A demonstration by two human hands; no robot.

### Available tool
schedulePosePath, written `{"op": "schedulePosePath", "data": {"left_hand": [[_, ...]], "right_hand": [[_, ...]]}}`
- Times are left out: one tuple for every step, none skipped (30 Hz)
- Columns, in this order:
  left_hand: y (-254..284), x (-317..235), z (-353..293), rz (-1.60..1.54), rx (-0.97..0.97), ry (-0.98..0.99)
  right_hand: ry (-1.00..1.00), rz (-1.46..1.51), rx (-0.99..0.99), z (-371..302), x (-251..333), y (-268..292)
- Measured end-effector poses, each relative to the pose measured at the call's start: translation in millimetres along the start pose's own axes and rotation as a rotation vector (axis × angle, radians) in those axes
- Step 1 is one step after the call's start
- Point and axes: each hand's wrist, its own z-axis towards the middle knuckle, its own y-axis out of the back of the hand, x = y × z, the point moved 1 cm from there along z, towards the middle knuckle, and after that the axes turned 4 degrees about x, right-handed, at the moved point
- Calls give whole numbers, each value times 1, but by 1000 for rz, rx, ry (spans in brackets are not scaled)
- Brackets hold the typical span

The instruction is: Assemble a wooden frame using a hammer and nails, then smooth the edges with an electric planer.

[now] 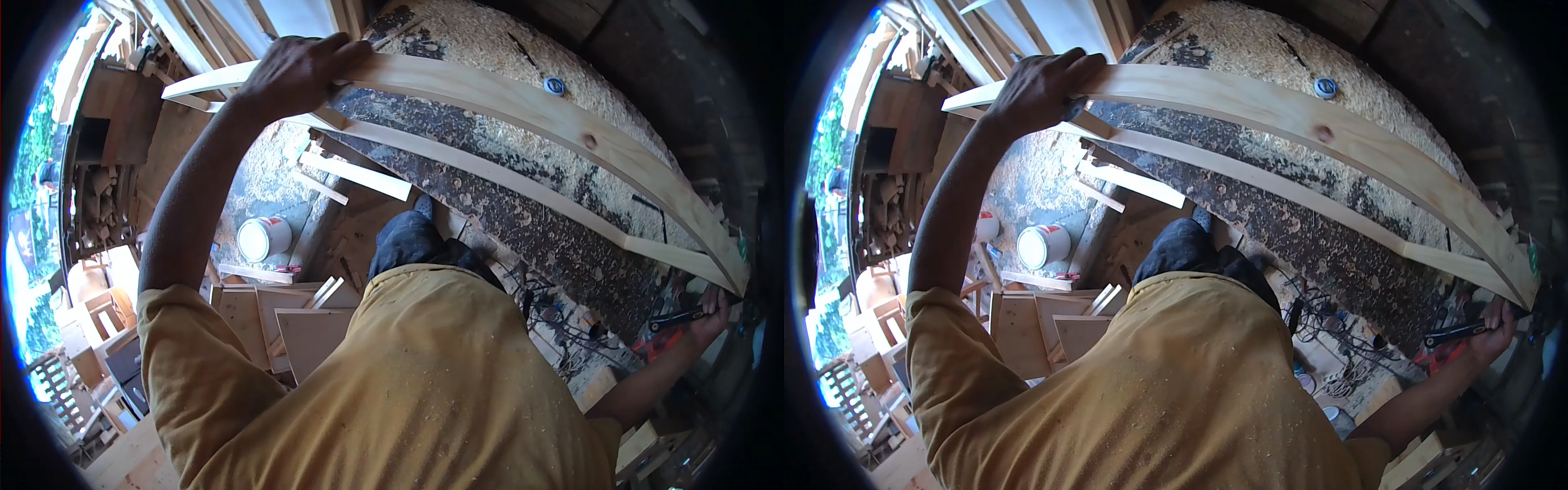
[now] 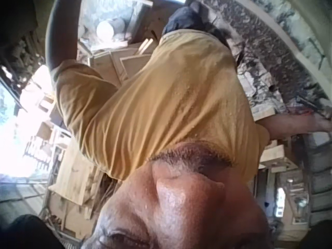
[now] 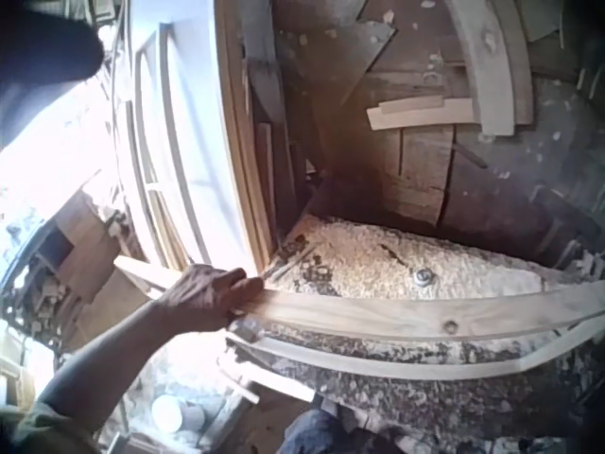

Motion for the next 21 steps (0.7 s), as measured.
{"op": "schedulePosePath", "data": {"left_hand": [[1, 0, 8, -30, -23, -26], [-1, 7, 4, -72, -55, -33], [-9, 16, -2, -72, -46, -30], [-14, 26, -4, -80, 63, 22], [-7, 19, -7, -79, 80, 51], [-15, 44, -37, -64, 100, 149], [-31, 60, -49, 0, 103, 166], [-44, 77, -70, 124, 76, 169], [-60, 100, -87, 50, 80, 116], [-46, 72, -69, -60, 121, 267], [-29, 56, -52, -152, 147, 221], [-9, 44, -43, -237, 177, 201], [7, 37, -41, -261, 174, 162], [20, 33, -39, -282, 174, 131], [28, 36, -43, -371, 154, 197], [28, 51, -48, -485, 150, 178], [46, 40, -42, -646, 218, 380], [64, 27, -36, -806, 283, 587], [74, 2, -32, -1262, 14, 614], [78, -24, -13, -1467, -194, 543], [68, -25, 5, -1555, -135, 450]], "right_hand": [[35, -117, -82, -19, 9, 10], [-73, -79, -152, -33, 7, 58], [-203, 82, -77, -42, 3, 79], [-147, -245, -417, -48, -16, 58], [-69, -236, -551, -37, -42, -26], [-184, -72, -400, -26, -37, -71], [-114, -31, -107, -23, -38, -68], [-97, -85, -182, -22, -36, -105], [-80, -104, -125, -25, -26, -124], [-99, -111, -120, -27, -22, -128], [-116, -218, -195, -36, -13, -135], [-85, -221, -220, -40, -8, -136], [-93, -197, -188, -45, -8, -137], [-105, -171, -148, -48, -10, -136], [-99, -212, -126, -49, -13, -133], [-90, -204, -118, -50, -14, -133], [-83, -176, -87, -47, -15, -133], [-77, -148, -52, -44, -17, -133], [-94, -107, -46, -43, -19, -132], [-85, -107, -17, -41, -21, -130], [-78, -90, -29, -41, -25, -126]]}}
